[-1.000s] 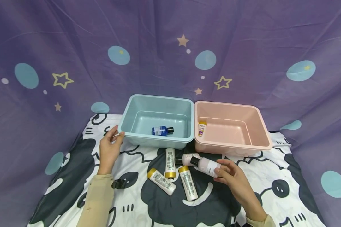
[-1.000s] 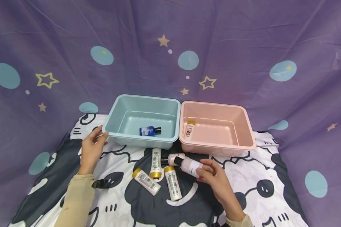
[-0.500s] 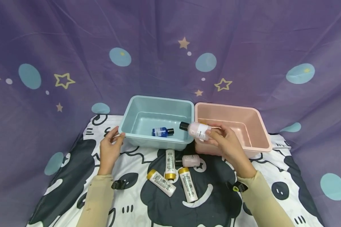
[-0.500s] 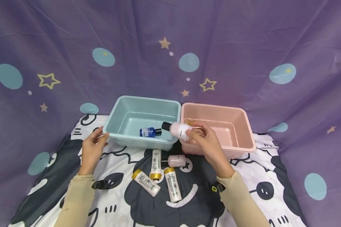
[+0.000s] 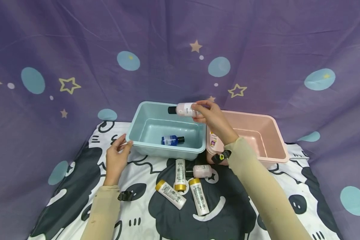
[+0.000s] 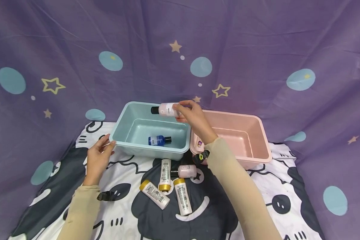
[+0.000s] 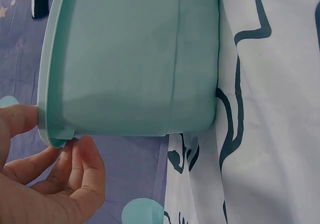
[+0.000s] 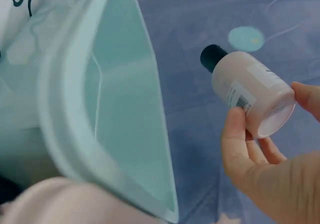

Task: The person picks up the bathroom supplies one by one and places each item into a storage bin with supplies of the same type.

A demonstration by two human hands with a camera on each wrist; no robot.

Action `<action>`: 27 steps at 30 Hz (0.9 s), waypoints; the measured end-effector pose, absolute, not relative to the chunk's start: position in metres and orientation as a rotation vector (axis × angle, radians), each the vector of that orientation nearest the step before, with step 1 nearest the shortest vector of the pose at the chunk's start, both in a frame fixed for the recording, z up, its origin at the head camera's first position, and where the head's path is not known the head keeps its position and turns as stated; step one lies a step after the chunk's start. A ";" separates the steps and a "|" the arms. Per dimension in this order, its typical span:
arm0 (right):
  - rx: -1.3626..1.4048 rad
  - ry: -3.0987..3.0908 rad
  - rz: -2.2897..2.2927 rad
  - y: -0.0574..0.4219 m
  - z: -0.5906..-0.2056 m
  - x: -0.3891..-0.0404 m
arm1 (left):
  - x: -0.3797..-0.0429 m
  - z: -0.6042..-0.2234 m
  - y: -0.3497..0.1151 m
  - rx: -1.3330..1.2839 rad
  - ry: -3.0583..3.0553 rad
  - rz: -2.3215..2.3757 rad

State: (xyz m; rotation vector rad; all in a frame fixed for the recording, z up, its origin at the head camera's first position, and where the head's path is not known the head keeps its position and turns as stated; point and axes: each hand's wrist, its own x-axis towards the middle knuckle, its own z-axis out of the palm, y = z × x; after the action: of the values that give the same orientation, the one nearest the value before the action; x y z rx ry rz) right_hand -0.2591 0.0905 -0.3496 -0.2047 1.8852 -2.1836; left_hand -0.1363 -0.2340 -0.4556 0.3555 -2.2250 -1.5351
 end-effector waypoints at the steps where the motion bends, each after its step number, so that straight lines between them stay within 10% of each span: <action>1: -0.196 1.878 -2.184 0.086 -0.351 -0.265 | -0.136 -0.456 -0.234 0.354 -2.225 -1.535; 27: -0.114 1.946 -2.180 0.068 -0.372 -0.294 | -0.136 -0.456 -0.234 0.349 -2.219 -1.519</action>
State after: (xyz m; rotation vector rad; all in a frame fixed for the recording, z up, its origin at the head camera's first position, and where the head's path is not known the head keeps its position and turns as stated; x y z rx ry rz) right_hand -0.2943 0.0681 -0.3722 -0.1142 1.9462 -2.1804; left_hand -0.1362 -0.2345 -0.4563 0.3490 -2.2185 -1.5195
